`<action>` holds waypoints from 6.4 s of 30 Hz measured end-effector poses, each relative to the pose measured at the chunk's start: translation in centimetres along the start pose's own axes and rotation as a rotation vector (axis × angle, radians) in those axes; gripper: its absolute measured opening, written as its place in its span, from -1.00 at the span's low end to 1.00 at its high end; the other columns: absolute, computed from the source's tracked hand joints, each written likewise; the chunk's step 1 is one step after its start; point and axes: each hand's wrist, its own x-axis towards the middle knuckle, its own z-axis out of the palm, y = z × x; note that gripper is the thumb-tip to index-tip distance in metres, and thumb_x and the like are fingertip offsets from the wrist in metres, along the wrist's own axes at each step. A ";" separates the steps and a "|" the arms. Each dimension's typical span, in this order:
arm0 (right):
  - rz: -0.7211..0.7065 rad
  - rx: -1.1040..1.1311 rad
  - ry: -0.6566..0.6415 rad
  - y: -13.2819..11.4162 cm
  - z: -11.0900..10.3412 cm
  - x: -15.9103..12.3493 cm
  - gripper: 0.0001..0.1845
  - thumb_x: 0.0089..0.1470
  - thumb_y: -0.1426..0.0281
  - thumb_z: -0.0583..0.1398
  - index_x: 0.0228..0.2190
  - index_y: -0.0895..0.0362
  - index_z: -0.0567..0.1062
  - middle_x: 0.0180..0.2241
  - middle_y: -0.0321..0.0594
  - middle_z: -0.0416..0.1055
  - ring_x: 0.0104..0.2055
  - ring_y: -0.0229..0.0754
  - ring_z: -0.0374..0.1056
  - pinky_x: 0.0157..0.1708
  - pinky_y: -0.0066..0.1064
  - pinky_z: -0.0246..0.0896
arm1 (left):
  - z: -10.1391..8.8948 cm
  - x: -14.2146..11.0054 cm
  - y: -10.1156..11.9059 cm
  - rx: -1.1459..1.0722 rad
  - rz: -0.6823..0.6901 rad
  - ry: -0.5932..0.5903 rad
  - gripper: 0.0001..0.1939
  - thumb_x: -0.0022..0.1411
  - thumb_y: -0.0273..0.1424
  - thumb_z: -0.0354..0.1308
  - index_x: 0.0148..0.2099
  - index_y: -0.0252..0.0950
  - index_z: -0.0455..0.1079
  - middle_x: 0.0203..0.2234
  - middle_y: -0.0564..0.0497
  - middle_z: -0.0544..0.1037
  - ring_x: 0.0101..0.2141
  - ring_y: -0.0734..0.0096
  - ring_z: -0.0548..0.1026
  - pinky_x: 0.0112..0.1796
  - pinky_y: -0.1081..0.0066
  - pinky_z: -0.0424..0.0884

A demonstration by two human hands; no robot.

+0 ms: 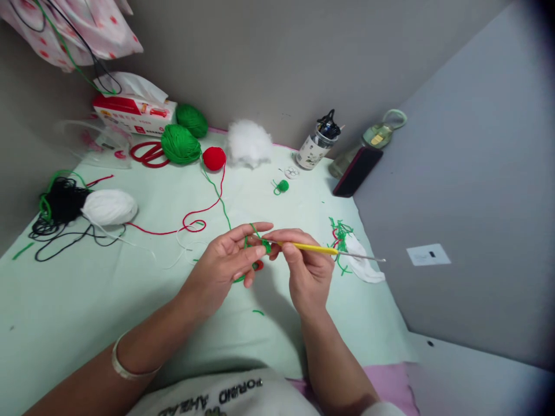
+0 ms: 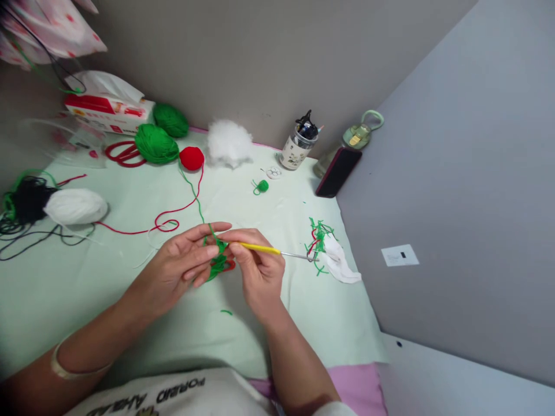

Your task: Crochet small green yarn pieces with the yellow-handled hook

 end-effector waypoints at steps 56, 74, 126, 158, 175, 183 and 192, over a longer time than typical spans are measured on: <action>-0.046 0.023 -0.049 0.5 0.0 0.0 -0.80 0.33 0.44 0.21 -0.17 0.01 0.66 -0.20 -0.18 0.62 -0.18 -0.14 0.55 -0.27 -0.28 0.50 | -0.6 0.0 -0.2 0.008 0.015 0.044 -0.69 0.20 -0.38 0.42 0.00 -0.26 0.63 -0.71 0.26 0.20 -0.65 0.63 0.08 -0.54 0.55 0.32; 0.135 0.185 0.008 0.6 -0.3 -0.1 -0.84 0.32 0.33 0.25 -0.22 -0.02 0.68 -0.27 -0.23 0.57 -0.36 -0.22 0.48 -0.35 -0.31 0.44 | -0.7 0.2 -0.1 -0.109 -0.018 0.105 -0.73 0.19 -0.45 0.41 -0.04 -0.23 0.66 -0.63 0.21 0.28 -0.61 0.68 0.21 -0.46 0.63 0.40; 0.371 0.344 -0.103 0.9 0.4 0.0 -0.91 0.07 0.40 0.44 -0.32 0.02 0.67 -0.33 -0.32 0.53 -0.41 -0.30 0.47 -0.42 -0.44 0.46 | -1.1 0.1 -0.7 0.053 0.090 0.038 -0.58 0.20 -0.38 0.44 0.12 -0.14 0.57 -0.37 0.13 0.49 -0.40 0.52 0.56 -0.33 0.52 0.52; 0.723 0.766 -0.146 -0.1 0.2 0.6 -0.61 -0.17 0.31 0.49 -0.52 0.08 0.37 -0.59 -0.45 0.25 -0.59 -0.41 0.02 -0.66 -0.60 -0.04 | -1.8 -0.7 0.9 0.150 0.069 -0.296 -0.70 0.30 -0.44 0.33 0.06 -0.14 0.61 -0.37 0.06 0.45 -0.35 0.42 0.52 -0.25 0.43 0.47; 0.549 0.661 0.019 -0.4 0.7 0.4 -0.73 -0.10 0.37 0.50 -0.46 0.07 0.50 -0.49 -0.41 0.45 -0.56 -0.40 0.26 -0.56 -0.55 0.25 | -0.5 -0.5 0.4 0.047 0.120 0.011 -0.75 0.25 -0.41 0.37 -0.01 -0.16 0.64 -0.36 0.07 0.48 -0.29 0.44 0.56 -0.25 0.50 0.49; 0.495 0.569 0.100 -0.3 1.3 0.0 -0.83 -0.09 0.44 0.49 -0.44 0.06 0.60 -0.42 -0.39 0.58 -0.50 -0.37 0.45 -0.48 -0.54 0.39 | 0.2 -0.3 0.1 -0.088 0.161 0.112 -0.77 0.19 -0.56 0.35 -0.12 -0.18 0.64 -0.39 0.12 0.50 -0.41 0.56 0.56 -0.33 0.56 0.54; 0.395 0.456 0.107 0.2 1.3 -0.5 -0.86 0.02 0.48 0.44 -0.39 0.02 0.62 -0.41 -0.39 0.53 -0.44 -0.34 0.40 -0.48 -0.50 0.31 | -0.7 -0.9 -0.6 0.096 0.154 0.059 -0.76 0.32 -0.41 0.32 0.02 -0.09 0.61 -0.26 0.07 0.56 -0.24 0.50 0.55 -0.22 0.57 0.51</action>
